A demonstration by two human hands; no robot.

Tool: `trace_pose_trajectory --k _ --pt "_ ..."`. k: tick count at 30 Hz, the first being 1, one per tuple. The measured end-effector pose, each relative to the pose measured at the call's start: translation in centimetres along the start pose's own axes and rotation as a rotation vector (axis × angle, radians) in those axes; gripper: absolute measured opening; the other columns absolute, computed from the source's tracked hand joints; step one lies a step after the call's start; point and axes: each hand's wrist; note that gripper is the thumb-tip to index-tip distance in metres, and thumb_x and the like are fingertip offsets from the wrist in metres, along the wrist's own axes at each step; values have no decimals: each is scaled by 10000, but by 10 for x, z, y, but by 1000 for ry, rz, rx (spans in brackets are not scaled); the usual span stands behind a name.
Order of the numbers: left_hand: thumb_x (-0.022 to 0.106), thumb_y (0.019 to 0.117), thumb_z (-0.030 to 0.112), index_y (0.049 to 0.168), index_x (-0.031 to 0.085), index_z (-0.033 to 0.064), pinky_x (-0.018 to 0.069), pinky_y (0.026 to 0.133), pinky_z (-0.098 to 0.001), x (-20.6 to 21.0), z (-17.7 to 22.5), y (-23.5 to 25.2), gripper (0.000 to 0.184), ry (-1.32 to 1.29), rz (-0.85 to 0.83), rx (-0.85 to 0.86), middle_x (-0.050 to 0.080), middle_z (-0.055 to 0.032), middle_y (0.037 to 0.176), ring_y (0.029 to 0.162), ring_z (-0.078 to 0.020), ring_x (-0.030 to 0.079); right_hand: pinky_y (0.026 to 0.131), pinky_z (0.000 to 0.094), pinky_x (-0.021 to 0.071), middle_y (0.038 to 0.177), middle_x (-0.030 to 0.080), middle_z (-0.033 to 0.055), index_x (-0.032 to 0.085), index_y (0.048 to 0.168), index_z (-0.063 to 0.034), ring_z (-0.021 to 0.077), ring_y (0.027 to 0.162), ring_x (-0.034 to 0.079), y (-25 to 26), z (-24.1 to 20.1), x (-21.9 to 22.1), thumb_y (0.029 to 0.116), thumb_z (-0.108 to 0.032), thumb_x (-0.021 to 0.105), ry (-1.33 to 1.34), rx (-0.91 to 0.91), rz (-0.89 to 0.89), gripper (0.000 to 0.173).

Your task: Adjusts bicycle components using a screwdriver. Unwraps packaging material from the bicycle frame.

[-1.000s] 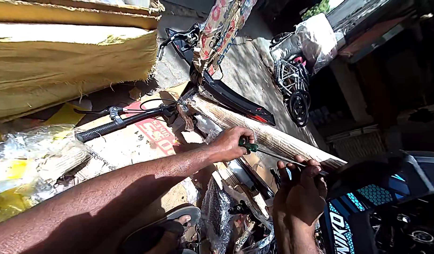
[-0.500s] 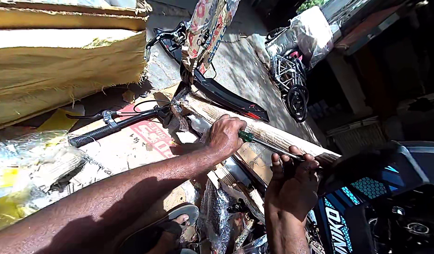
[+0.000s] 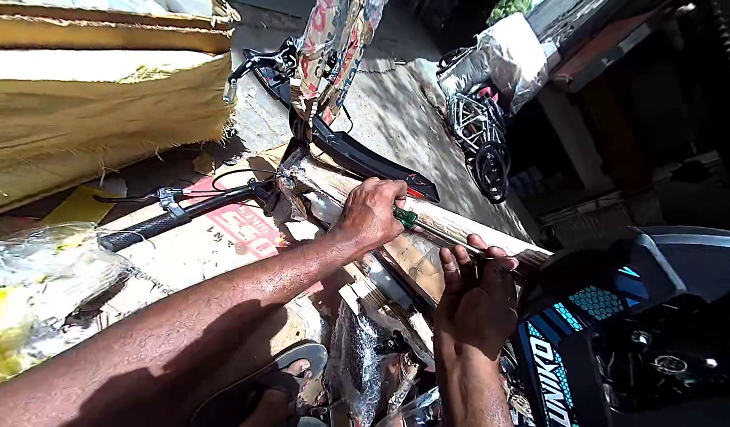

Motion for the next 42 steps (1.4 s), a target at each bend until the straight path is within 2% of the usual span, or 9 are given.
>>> trace_pose_trajectory --k 2,6,12,16,19,26,33,39,42 --pt "905 714 496 735 682 116 474 672 -449 -28 -1 28 441 27 -425 -33 621 -36 709 704 -207 590 829 350 635 1073 720 3 590 1072 -138 159 876 739 0 -2 -2 1135 -265 345 17 0 -5 283" --pt "848 770 528 658 651 66 469 559 -378 -48 -6 65 514 24 -866 -45 609 -49 600 541 -145 554 842 335 630 1078 715 6 581 1096 -141 151 882 737 -2 -6 1 1133 -273 363 37 37 7 258" --pt "730 742 129 741 682 103 471 747 -468 0 -3 15 55 70 158 107 683 -70 760 814 -285 641 839 339 624 1125 708 9 570 1130 -137 157 919 733 -1 -7 3 1139 -292 325 41 21 11 290" --pt "899 697 537 755 682 128 473 682 -454 -34 -3 37 466 69 -477 40 621 -29 715 710 -201 593 809 338 637 1036 727 12 611 1074 -122 157 844 742 2 -6 1 1133 -255 361 27 5 32 289" --pt "853 771 505 720 695 73 474 573 -373 -59 -1 60 462 30 -882 -22 635 -44 637 571 -141 573 789 322 637 1033 725 8 626 1076 -125 144 799 732 -2 -6 1 1127 -265 389 19 7 52 280" --pt "765 774 127 760 651 115 457 773 -429 8 2 15 116 -39 239 74 628 -41 782 882 -268 587 800 332 634 1136 726 27 587 1127 -127 176 920 747 -1 -9 1 1135 -297 346 76 27 28 295" --pt "849 771 513 730 707 79 486 540 -359 -57 6 62 459 91 -871 -17 629 -43 614 529 -131 564 816 314 624 1132 709 18 603 1166 -119 147 864 733 -7 -11 -2 1135 -330 340 20 32 10 338" --pt "829 754 325 786 674 107 465 731 -492 -3 -5 17 270 2 -21 151 645 -74 754 782 -276 625 838 319 618 1193 706 3 583 1190 -148 148 971 731 -6 -8 -2 1138 -327 313 55 44 -35 328" --pt "857 665 645 844 694 129 489 723 -466 -14 -7 24 570 -42 -205 125 644 -29 768 769 -205 621 866 336 623 1190 711 29 591 1158 -123 174 967 742 -3 -7 -5 1141 -276 318 31 27 -47 314"
Point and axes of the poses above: each hand's wrist, its own y-axis towards the middle knuckle, its own x-axis out of the palm, z = x × y
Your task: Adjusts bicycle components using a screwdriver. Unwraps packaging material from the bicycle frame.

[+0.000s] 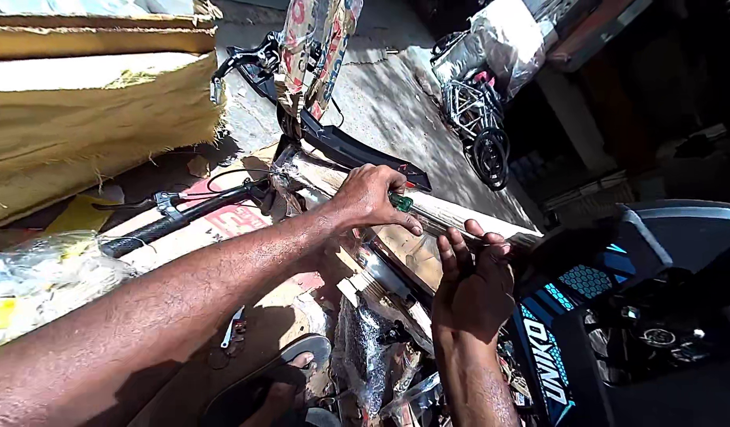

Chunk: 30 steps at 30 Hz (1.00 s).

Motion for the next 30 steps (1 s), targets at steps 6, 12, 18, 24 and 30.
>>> trace_pose_trajectory --k 6,12,18,24,30 --pt "790 834 519 736 667 46 469 525 -309 -50 6 37 498 -95 -748 -241 632 -57 636 538 -123 566 855 335 625 1140 702 32 603 1145 -106 169 902 737 -2 -4 3 1137 -282 340 26 5 31 317" --pt "847 673 380 665 616 124 465 647 -491 16 1 -7 346 94 278 1 609 -61 654 685 -265 625 832 358 630 1161 723 37 612 1149 -119 187 939 745 3 1 -1 1136 -287 336 76 1 4 323" --pt "894 681 577 650 644 102 459 571 -397 -31 2 20 538 -13 -466 -136 579 -25 605 568 -151 541 828 355 636 1108 726 26 635 1085 -126 175 873 744 4 -1 0 1129 -307 366 24 13 37 327" --pt "855 714 612 637 631 119 480 638 -489 -2 4 1 547 81 -260 -139 592 -42 634 648 -226 588 748 358 639 1060 726 25 635 1075 -137 178 815 731 5 -3 1 1126 -307 383 51 44 84 308" --pt "874 712 513 695 664 116 489 655 -492 29 -3 -26 449 -36 -6 -153 634 -55 681 692 -236 629 703 332 640 1009 731 24 654 1044 -116 161 784 726 5 3 -2 1122 -268 395 15 30 59 310"
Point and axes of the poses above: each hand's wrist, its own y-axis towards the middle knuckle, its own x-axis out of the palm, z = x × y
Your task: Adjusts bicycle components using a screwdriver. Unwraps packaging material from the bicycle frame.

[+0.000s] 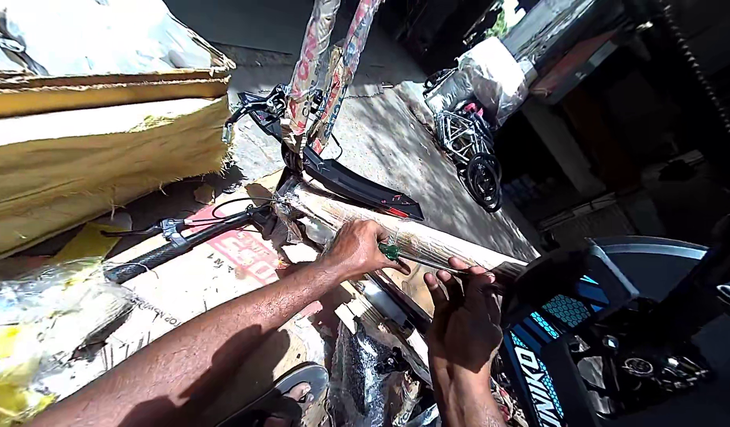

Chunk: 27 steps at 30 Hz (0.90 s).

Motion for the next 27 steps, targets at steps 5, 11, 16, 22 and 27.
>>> trace_pose_trajectory --k 5,11,16,22,27 --pt "887 711 550 689 675 69 491 568 -407 -52 11 35 526 -14 -597 -32 613 -45 615 557 -151 565 692 356 646 920 715 36 613 1024 -83 164 706 710 3 -2 4 1127 -224 376 -20 -1 59 294" --pt "821 782 540 732 678 99 507 703 -501 -12 8 5 467 108 -157 39 661 -74 738 755 -260 649 640 334 638 938 713 13 606 1062 -113 143 728 714 4 -4 -2 1135 -242 330 -85 28 52 313" --pt "829 764 571 715 656 88 492 673 -485 -16 2 15 515 60 -228 62 629 -69 704 715 -244 622 664 329 643 948 727 6 611 1051 -118 141 745 725 6 -2 -2 1136 -237 313 -83 5 37 332" --pt "815 734 662 681 626 95 482 640 -478 -40 13 37 600 128 -467 96 576 -40 652 648 -211 568 682 345 634 961 714 15 620 1068 -113 156 772 717 4 -4 3 1130 -239 363 -30 30 88 293" --pt "782 824 490 730 675 92 494 695 -503 -9 9 3 422 183 -79 127 663 -90 717 747 -277 661 633 314 617 943 713 -4 627 1052 -145 137 733 704 2 -7 3 1127 -277 376 -50 52 108 293"
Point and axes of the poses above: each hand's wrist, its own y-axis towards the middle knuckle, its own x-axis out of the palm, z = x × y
